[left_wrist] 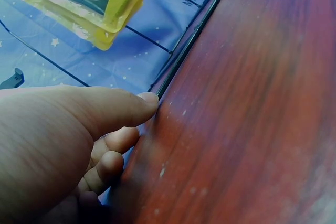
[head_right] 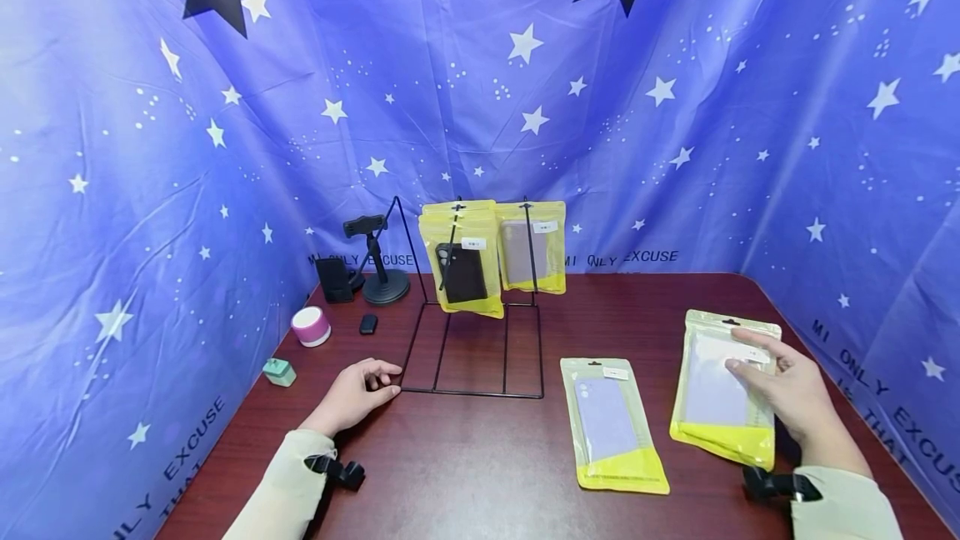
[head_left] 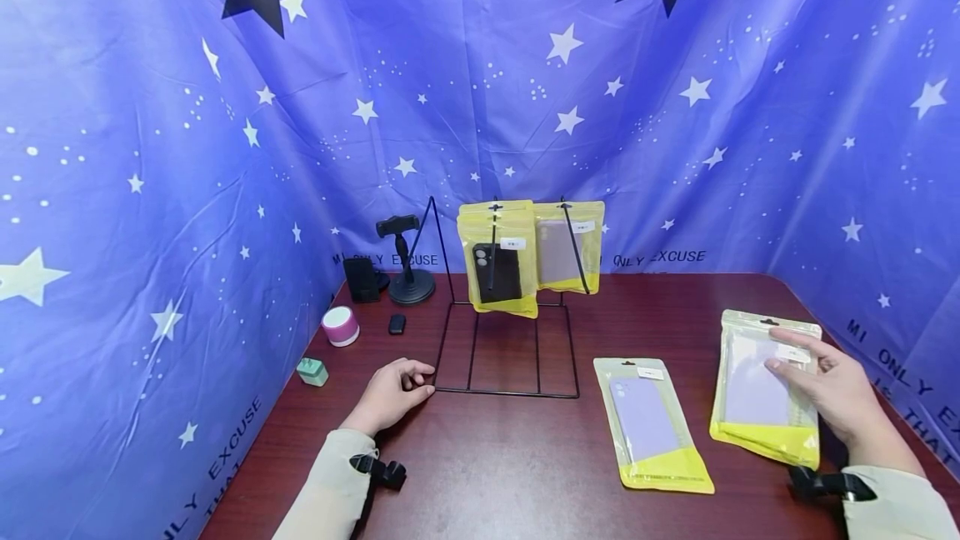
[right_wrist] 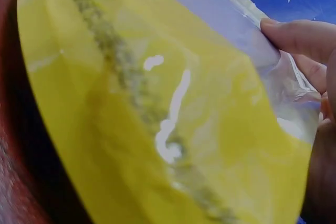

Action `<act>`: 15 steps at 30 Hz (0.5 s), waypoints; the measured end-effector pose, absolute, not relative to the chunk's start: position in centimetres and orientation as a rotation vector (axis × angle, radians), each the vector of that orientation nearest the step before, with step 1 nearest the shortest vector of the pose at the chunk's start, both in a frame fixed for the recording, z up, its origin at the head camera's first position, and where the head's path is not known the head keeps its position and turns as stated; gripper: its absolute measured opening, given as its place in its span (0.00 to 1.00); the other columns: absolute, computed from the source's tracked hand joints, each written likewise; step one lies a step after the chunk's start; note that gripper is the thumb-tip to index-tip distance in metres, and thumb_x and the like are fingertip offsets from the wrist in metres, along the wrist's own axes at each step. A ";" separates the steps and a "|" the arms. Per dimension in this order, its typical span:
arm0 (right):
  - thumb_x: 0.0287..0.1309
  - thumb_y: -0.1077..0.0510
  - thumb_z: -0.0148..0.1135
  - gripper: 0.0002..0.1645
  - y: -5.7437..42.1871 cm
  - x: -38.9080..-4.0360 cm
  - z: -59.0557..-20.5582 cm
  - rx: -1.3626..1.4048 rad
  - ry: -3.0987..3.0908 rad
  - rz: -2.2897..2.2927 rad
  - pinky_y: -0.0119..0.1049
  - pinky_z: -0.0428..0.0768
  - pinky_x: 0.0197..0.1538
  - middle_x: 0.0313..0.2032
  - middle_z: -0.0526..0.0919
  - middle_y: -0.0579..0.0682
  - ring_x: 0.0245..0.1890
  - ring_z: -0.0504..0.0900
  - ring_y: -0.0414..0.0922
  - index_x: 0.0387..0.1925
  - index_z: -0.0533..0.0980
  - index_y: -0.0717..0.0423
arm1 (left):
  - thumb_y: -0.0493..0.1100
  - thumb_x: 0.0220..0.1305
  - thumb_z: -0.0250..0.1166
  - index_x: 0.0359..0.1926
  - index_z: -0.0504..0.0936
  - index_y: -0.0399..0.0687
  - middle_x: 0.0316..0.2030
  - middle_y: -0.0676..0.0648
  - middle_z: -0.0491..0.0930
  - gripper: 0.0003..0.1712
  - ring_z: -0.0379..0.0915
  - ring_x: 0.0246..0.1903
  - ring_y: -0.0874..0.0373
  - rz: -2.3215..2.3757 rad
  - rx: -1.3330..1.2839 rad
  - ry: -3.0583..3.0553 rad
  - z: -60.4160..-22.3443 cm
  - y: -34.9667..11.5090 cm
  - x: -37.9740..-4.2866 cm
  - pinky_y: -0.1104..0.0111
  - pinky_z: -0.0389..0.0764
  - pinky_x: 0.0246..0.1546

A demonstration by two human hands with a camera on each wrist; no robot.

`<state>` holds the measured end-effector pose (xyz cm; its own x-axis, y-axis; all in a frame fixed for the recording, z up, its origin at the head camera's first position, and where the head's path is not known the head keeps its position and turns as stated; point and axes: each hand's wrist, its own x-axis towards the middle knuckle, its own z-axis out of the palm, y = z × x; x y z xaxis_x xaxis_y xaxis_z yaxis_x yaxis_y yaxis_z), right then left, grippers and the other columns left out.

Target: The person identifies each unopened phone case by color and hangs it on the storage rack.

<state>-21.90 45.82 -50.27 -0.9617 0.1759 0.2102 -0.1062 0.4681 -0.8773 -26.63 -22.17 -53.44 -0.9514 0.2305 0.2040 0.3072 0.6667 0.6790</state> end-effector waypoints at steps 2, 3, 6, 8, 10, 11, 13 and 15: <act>0.67 0.55 0.72 0.35 45.8 -22.0 -50.1 -0.072 -2.433 1.514 0.40 0.74 0.66 0.65 0.68 0.28 0.64 0.73 0.36 0.73 0.73 0.46 | 0.41 0.61 0.79 0.48 0.90 0.54 0.32 0.58 0.76 0.14 0.71 0.30 0.63 -1.160 -0.449 -2.775 -53.4 -22.2 -26.6 0.69 0.74 0.35; 0.67 0.55 0.73 0.34 45.7 -22.0 -50.0 -0.081 -2.432 1.511 0.35 0.81 0.54 0.64 0.68 0.30 0.54 0.80 0.34 0.73 0.74 0.46 | 0.40 0.61 0.79 0.48 0.90 0.54 0.32 0.58 0.76 0.14 0.71 0.30 0.63 -1.158 -0.450 -2.775 -53.4 -22.2 -26.6 0.69 0.74 0.35; 0.65 0.59 0.74 0.33 45.7 -22.0 -49.6 -0.095 -2.384 1.595 0.34 0.84 0.29 0.57 0.75 0.34 0.29 0.85 0.37 0.70 0.77 0.45 | 0.40 0.61 0.78 0.48 0.90 0.54 0.32 0.58 0.76 0.14 0.71 0.30 0.63 -1.159 -0.447 -2.776 -53.4 -22.2 -26.6 0.69 0.74 0.35; 0.64 0.61 0.74 0.32 45.6 -22.1 -49.4 -0.096 -2.326 1.690 0.36 0.84 0.28 0.48 0.81 0.31 0.27 0.86 0.39 0.68 0.79 0.44 | 0.40 0.61 0.78 0.48 0.90 0.54 0.32 0.58 0.76 0.14 0.71 0.30 0.63 -1.163 -0.446 -2.776 -53.4 -22.2 -26.6 0.69 0.74 0.35; 0.64 0.64 0.73 0.32 45.6 -22.1 -49.3 -0.096 -2.263 1.785 0.38 0.84 0.27 0.38 0.84 0.33 0.24 0.87 0.42 0.67 0.80 0.43 | 0.40 0.61 0.78 0.48 0.90 0.54 0.32 0.58 0.76 0.14 0.71 0.30 0.63 -1.165 -0.446 -2.773 -53.4 -22.2 -26.6 0.69 0.74 0.35; 0.64 0.64 0.73 0.32 45.6 -22.1 -49.3 -0.108 -2.249 1.794 0.38 0.84 0.26 0.37 0.84 0.33 0.24 0.87 0.42 0.67 0.80 0.42 | 0.41 0.61 0.78 0.48 0.90 0.54 0.32 0.58 0.76 0.14 0.71 0.30 0.63 -1.165 -0.445 -2.772 -53.4 -22.3 -26.6 0.69 0.74 0.35; 0.64 0.64 0.73 0.32 45.5 -22.1 -49.2 -0.117 -2.251 1.774 0.37 0.84 0.26 0.43 0.81 0.32 0.23 0.86 0.42 0.68 0.79 0.42 | 0.41 0.61 0.79 0.48 0.90 0.55 0.32 0.58 0.76 0.14 0.71 0.30 0.63 -1.161 -0.445 -2.770 -53.4 -22.3 -26.7 0.69 0.74 0.35; 0.65 0.63 0.73 0.33 45.4 -22.1 -49.1 -0.127 -2.277 1.718 0.36 0.84 0.27 0.46 0.77 0.30 0.24 0.86 0.41 0.69 0.78 0.42 | 0.41 0.61 0.79 0.48 0.90 0.55 0.32 0.58 0.76 0.14 0.71 0.30 0.63 -1.156 -0.443 -2.769 -53.4 -22.3 -26.7 0.69 0.74 0.35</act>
